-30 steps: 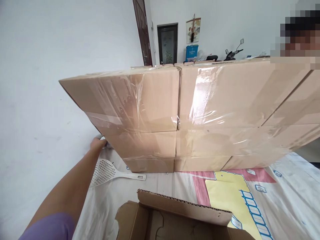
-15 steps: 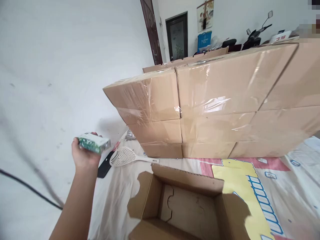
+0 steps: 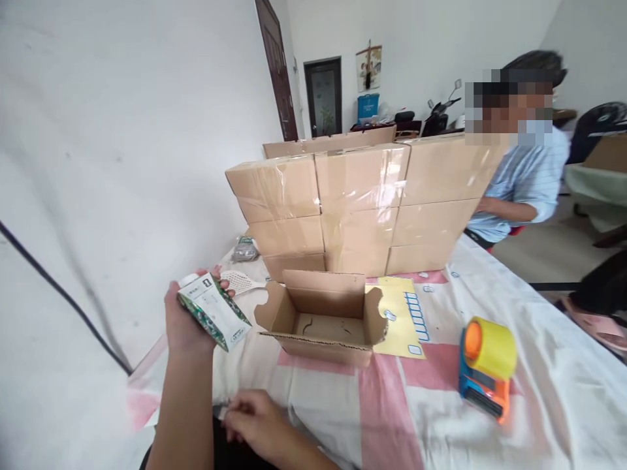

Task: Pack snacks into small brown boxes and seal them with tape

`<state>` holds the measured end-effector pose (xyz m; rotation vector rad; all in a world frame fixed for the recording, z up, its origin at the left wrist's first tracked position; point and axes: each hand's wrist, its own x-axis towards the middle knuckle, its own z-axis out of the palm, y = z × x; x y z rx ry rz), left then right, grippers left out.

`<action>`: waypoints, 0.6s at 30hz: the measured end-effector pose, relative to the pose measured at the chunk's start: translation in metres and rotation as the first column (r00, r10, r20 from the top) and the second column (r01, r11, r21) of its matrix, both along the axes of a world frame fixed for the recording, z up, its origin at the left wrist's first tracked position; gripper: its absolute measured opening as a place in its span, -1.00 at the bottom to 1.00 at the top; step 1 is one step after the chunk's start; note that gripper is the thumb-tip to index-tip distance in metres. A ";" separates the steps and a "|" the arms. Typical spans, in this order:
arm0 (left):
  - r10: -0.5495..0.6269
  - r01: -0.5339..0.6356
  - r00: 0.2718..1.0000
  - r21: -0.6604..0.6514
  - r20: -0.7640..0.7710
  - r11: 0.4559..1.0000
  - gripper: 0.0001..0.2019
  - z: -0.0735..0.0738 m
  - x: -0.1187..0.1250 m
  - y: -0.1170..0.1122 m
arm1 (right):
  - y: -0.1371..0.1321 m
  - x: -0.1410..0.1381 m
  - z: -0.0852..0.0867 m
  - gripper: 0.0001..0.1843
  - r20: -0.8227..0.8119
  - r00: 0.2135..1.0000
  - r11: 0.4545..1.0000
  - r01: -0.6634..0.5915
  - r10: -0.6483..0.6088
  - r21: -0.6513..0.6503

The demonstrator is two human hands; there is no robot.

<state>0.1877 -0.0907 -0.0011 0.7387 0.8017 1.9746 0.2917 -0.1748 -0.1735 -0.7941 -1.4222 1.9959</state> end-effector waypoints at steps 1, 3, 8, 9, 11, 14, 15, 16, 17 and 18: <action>-0.044 0.046 0.998 0.030 -0.035 0.999 -0.63 0.005 0.010 -0.002 | -0.008 0.031 0.014 -0.73 -0.076 0.990 0.987 0.128 -0.121 0.096; -0.134 0.145 0.983 0.089 -0.126 0.985 -0.66 0.014 0.036 -0.009 | -0.019 0.092 0.056 -0.78 -0.178 0.893 0.803 0.449 -0.413 0.392; -0.160 0.262 0.857 0.145 -0.490 0.954 -0.80 0.017 0.104 -0.038 | -0.004 0.161 0.152 -0.38 -0.109 0.803 0.450 0.435 -0.586 0.780; -0.186 0.303 0.835 0.151 -0.518 0.941 -0.84 0.016 0.114 -0.045 | 0.002 0.163 0.160 -0.32 -0.052 0.814 0.475 0.387 -0.578 0.791; -0.254 0.399 0.805 0.173 -0.536 0.901 -0.92 0.014 0.124 -0.054 | 0.011 0.162 0.165 -0.34 0.018 0.842 0.520 0.316 -0.539 0.794; -0.256 0.461 0.758 0.215 -0.600 0.861 -0.88 0.015 0.117 -0.056 | 0.015 0.165 0.164 -0.34 0.027 0.840 0.462 0.271 -0.542 0.845; -0.198 0.436 0.735 0.228 -0.648 0.871 -0.82 0.015 0.110 -0.052 | 0.016 0.169 0.165 -0.32 0.005 0.821 0.401 0.273 -0.571 0.874; -0.113 0.372 0.698 0.224 -0.707 0.901 -0.77 0.014 0.101 -0.047 | 0.017 0.173 0.169 -0.30 -0.027 0.796 0.331 0.283 -0.605 0.900; -0.017 0.268 0.631 0.197 -0.776 0.943 -0.73 0.011 0.091 -0.041 | 0.019 0.179 0.174 -0.29 -0.064 0.768 0.262 0.293 -0.637 0.919; 0.062 0.123 0.530 0.149 -0.846 0.981 -0.70 0.007 0.081 -0.034 | 0.021 0.184 0.180 -0.29 -0.089 0.740 0.201 0.294 -0.666 0.934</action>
